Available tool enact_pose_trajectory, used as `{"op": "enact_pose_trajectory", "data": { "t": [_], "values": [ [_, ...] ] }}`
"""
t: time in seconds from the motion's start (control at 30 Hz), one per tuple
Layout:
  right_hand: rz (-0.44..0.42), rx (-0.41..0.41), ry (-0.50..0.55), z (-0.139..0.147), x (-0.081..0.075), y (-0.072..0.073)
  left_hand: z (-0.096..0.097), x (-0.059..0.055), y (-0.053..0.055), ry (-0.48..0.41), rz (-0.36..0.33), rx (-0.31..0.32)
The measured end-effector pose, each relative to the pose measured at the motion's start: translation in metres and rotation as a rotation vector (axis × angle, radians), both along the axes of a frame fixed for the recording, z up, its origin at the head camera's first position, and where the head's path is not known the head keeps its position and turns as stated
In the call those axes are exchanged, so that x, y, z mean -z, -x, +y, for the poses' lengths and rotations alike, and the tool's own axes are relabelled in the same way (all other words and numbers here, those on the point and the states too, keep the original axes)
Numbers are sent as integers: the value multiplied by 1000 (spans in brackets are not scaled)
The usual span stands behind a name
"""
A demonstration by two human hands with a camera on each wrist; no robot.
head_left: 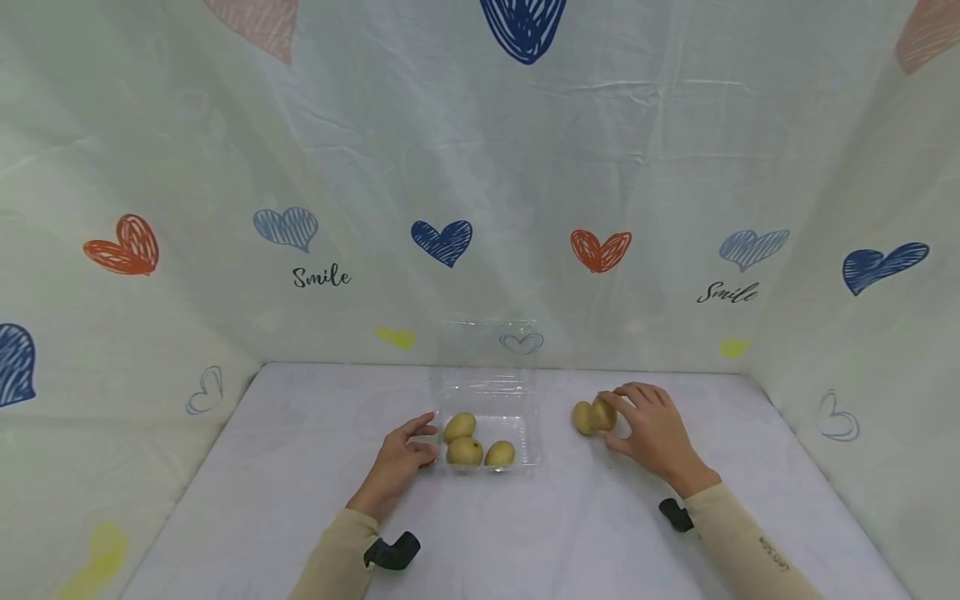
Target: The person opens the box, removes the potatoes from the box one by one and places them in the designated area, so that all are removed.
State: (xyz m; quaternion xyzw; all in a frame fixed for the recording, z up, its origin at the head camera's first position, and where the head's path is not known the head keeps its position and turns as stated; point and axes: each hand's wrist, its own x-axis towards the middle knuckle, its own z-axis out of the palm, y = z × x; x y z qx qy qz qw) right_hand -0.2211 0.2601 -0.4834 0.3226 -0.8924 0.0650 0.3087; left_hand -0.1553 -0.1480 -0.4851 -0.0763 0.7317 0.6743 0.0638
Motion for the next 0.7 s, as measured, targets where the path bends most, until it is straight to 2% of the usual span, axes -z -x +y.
{"op": "enact_pose_trajectory", "data": {
  "t": [0.43,0.7],
  "values": [
    [-60,59,-20,17,11,9,0,0,-1,1,-1,0],
    [-175,117,-62,22,14,8,0,2,0,-10,-6,1]
  ]
}}
